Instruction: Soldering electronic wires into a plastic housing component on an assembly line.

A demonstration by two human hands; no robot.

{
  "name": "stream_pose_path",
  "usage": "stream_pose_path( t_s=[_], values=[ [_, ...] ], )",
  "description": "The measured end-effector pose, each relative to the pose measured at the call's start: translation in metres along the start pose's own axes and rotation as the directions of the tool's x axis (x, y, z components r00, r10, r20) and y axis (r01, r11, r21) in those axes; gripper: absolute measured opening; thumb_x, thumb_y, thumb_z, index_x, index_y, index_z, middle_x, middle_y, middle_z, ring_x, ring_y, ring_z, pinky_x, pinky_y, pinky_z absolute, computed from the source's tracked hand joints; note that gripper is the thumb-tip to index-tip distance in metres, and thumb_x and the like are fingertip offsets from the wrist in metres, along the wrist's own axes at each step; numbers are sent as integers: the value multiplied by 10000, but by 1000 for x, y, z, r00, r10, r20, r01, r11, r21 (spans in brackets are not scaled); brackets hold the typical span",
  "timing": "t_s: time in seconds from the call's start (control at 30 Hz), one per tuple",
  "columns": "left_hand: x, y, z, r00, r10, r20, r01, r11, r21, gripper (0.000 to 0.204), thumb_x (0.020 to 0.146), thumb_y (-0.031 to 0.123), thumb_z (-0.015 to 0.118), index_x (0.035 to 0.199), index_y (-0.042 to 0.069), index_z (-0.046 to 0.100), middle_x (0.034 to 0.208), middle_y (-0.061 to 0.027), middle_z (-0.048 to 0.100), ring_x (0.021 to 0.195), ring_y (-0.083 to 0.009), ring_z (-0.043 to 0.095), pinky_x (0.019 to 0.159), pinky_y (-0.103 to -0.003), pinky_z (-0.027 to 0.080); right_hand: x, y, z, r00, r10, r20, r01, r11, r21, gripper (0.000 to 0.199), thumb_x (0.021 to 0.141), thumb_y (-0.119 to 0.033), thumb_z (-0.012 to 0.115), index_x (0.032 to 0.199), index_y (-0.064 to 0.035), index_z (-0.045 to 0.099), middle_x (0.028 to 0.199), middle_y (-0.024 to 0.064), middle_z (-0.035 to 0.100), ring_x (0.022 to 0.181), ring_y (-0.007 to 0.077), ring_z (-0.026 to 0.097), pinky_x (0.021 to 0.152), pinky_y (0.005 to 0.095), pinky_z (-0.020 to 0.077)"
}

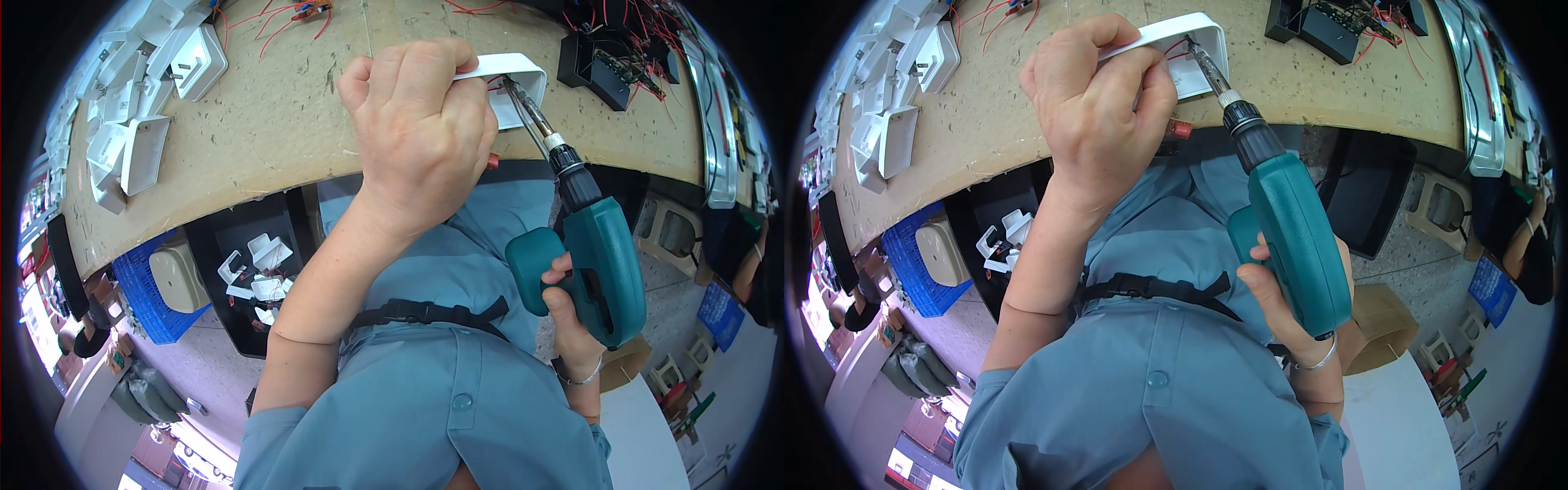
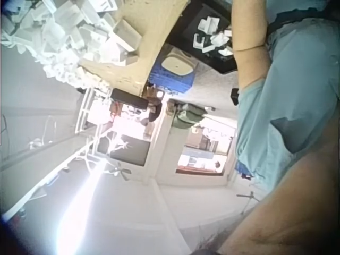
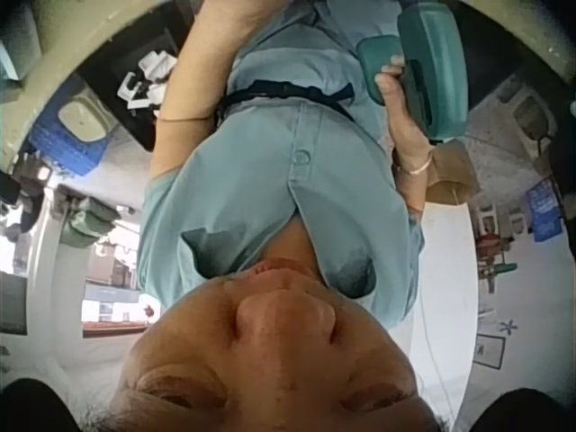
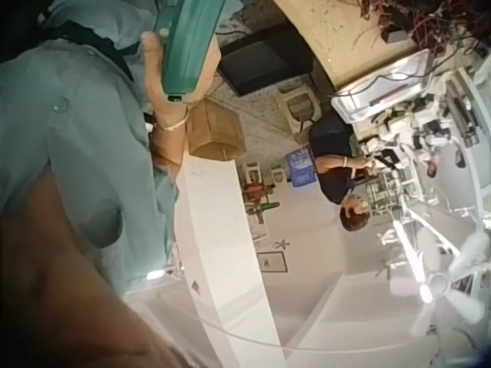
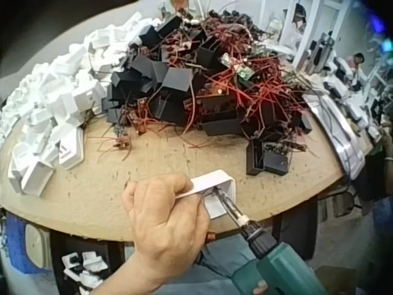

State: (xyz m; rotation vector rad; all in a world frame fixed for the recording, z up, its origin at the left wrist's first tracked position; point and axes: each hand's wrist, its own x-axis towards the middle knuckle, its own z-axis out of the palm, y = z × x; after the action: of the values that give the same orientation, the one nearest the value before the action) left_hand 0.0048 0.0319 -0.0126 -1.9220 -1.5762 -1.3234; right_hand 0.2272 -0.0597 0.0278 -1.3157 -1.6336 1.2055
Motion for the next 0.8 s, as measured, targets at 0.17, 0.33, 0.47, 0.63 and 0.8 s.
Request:
stream_pose_path(
  t_s=[0.17,0.33,0.47,0.63,0.8],
  values=[
    [1,2,0,1000,-18,1,18,1000,-5,98,582,47,640,651,59,571,919,-19,558,859,-187,514,785,-363,308,1,-5,1,1000,27,1,-26,999,-34,501,754,-161,785,1119,29,500,924,88,650,809,137,637,728,257,519],
    [1,2,1,1000,-14,-5,14,1000,-22,102,576,33,635,666,38,587,927,-27,561,880,-201,517,789,-360,330,1,-7,4,999,36,-7,-36,999,-1,508,755,-179,786,1122,25,500,895,77,660,820,148,638,732,258,510],
    [1,2,1,1000,-12,-10,12,1000,-18,101,576,28,634,667,35,589,932,-28,563,885,-200,519,784,-359,334,0,-7,3,998,57,-4,-57,998,24,515,753,-179,786,1127,23,495,902,82,662,824,150,638,735,258,509],
    [2,3,0,1000,-17,0,17,1000,-18,101,576,29,636,668,34,594,934,-30,566,890,-199,521,779,-359,334,-3,-8,3,998,61,-3,-61,998,30,497,757,-174,783,1120,17,502,900,83,661,817,148,637,727,254,508],
    [2,2,-1,1000,-19,4,19,1000,-17,97,577,31,638,663,37,592,935,-29,565,887,-199,519,776,-360,335,-4,-9,4,1000,20,-14,-20,1000,-11,436,766,-166,777,1086,10,540,879,60,653,788,141,614,721,254,484]
  ],
)
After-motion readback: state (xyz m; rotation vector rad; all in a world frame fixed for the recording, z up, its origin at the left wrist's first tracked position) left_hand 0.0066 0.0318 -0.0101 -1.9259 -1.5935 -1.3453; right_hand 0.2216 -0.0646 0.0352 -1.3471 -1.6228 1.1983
